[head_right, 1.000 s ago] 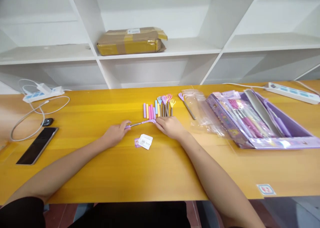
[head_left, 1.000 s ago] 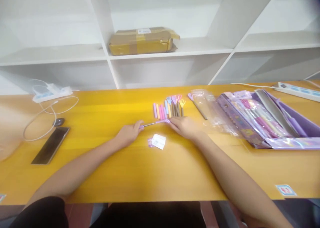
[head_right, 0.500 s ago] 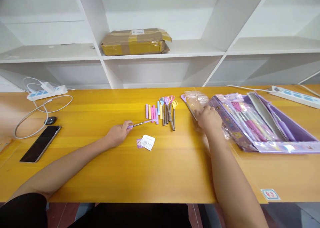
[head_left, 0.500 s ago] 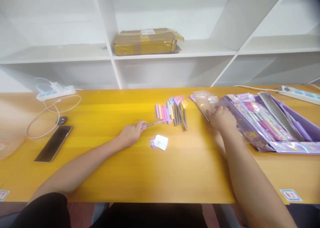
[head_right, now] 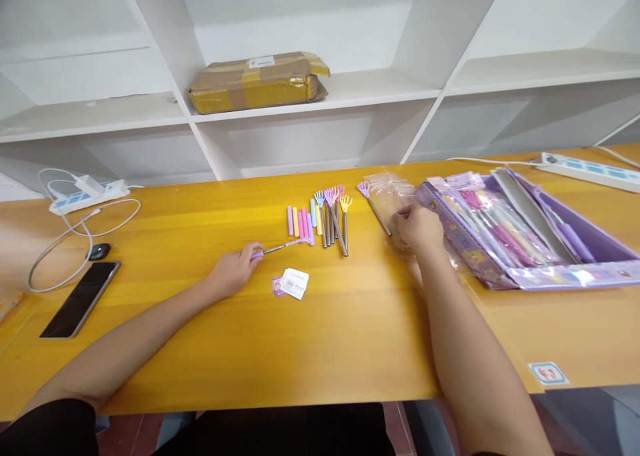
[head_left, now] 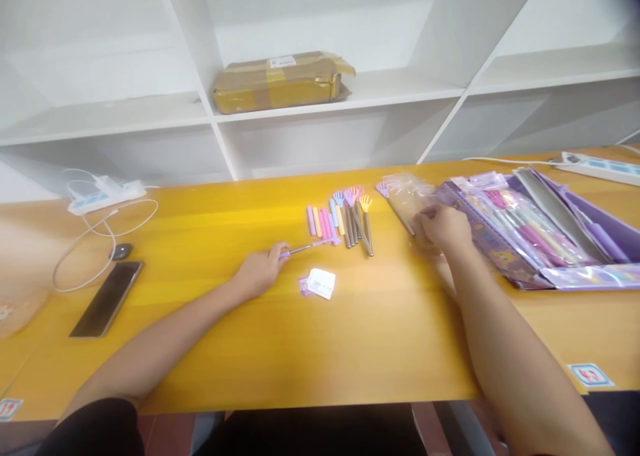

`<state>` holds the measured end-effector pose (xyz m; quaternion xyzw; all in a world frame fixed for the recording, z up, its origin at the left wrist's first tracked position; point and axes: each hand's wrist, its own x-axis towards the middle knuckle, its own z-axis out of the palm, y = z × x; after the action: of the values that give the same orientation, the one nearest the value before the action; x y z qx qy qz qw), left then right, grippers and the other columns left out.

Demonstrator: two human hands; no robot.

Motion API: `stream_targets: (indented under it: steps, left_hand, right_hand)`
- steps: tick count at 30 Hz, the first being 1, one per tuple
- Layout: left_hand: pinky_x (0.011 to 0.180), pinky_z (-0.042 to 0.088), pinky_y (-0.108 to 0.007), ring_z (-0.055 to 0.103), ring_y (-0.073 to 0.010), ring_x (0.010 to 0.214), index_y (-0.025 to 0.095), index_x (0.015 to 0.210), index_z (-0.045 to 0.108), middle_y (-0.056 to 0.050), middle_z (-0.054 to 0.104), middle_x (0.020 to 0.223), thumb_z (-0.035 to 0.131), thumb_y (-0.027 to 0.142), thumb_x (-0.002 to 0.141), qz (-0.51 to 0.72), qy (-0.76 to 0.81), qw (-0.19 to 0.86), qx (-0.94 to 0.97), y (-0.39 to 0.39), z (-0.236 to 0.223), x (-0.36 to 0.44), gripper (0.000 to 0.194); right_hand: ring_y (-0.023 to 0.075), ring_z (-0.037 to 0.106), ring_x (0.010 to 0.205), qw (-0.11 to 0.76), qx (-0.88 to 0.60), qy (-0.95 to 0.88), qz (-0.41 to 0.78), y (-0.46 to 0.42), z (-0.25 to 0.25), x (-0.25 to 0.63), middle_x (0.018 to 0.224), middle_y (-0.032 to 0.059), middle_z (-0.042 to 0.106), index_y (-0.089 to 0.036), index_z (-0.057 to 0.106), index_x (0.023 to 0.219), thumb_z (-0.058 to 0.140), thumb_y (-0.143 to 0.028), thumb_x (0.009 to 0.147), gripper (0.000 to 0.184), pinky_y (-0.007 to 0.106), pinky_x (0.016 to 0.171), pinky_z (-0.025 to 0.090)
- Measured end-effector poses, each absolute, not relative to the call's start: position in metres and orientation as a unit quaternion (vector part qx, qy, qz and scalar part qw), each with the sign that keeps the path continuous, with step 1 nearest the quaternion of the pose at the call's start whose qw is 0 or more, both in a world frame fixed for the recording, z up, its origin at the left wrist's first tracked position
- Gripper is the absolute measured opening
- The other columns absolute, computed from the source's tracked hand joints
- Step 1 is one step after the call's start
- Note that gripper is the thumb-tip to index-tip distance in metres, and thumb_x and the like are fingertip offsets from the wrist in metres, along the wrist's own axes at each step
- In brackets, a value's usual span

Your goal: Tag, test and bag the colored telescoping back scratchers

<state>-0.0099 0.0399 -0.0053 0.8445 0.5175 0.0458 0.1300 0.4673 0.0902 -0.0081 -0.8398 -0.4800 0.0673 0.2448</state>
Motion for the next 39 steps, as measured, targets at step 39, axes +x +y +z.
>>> stream_targets:
  steps: [39]
  left_hand:
    - [0.090, 0.052, -0.034, 0.066, -0.0204, 0.095, 0.019, 0.099, 0.075, -0.006, 0.071, 0.102, 0.065, 0.056, 0.100, 0.321, 0.362, 0.501, 0.718, -0.027, 0.005, 0.019, 0.038]
  right_hand:
    - [0.0149, 0.055, 0.060, 0.486, -0.400, -0.643, 0.437, -0.024, 0.019, 0.237, 0.069, -0.0016, 0.058, -0.024, 0.058, 0.088, 0.054, -0.057, 0.107, 0.038, 0.030, 0.059, 0.048]
